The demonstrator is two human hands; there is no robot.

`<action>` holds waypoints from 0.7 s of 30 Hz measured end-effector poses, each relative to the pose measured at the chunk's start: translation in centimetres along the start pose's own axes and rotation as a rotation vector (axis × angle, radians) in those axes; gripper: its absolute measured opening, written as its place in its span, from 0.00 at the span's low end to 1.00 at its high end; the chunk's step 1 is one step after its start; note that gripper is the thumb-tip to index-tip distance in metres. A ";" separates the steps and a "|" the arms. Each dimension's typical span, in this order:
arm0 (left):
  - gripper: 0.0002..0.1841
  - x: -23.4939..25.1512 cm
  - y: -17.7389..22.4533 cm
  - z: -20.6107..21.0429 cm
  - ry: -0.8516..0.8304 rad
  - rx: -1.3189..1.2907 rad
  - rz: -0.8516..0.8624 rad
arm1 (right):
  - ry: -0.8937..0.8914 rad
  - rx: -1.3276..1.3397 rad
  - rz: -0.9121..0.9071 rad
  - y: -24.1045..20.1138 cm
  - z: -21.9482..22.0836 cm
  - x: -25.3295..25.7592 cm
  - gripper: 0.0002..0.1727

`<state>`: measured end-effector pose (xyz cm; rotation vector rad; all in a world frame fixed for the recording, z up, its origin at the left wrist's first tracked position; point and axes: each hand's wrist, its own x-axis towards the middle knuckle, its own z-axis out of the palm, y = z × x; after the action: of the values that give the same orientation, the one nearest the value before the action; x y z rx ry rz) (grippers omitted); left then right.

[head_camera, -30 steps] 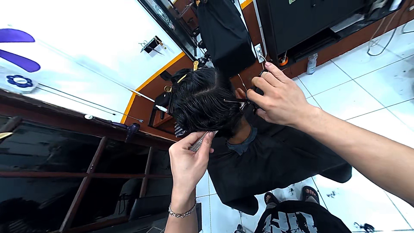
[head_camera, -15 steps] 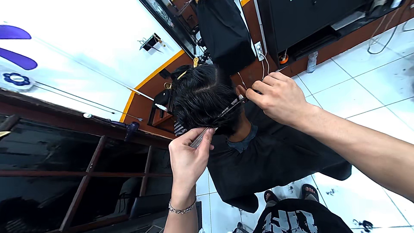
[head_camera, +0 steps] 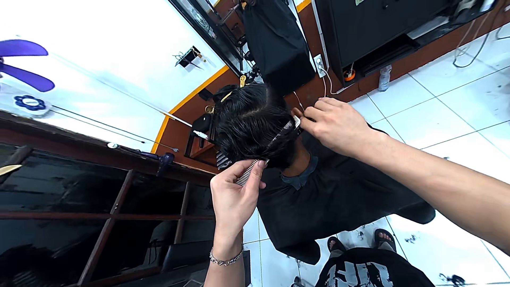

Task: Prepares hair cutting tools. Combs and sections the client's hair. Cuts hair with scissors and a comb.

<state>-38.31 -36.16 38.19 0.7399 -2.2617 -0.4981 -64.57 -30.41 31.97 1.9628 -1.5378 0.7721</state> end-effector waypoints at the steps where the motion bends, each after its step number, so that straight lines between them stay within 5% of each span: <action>1: 0.09 -0.2 0.0 0.0 -0.014 -0.014 0.003 | 0.001 -0.008 0.003 0.1 -0.2 0.3 0.10; 8: 0.10 -1.1 -1.6 0.2 -0.246 -0.053 -0.110 | -0.014 -0.021 0.007 0.3 -0.8 0.6 0.10; 21: 0.07 2.9 -0.2 -1.5 -0.083 -0.073 -0.107 | 0.048 -0.093 -0.136 -0.6 -1.7 0.3 0.11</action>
<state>-38.93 -38.35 40.56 0.8195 -2.2762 -0.6696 -64.16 -29.30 33.30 1.9433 -1.3715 0.6739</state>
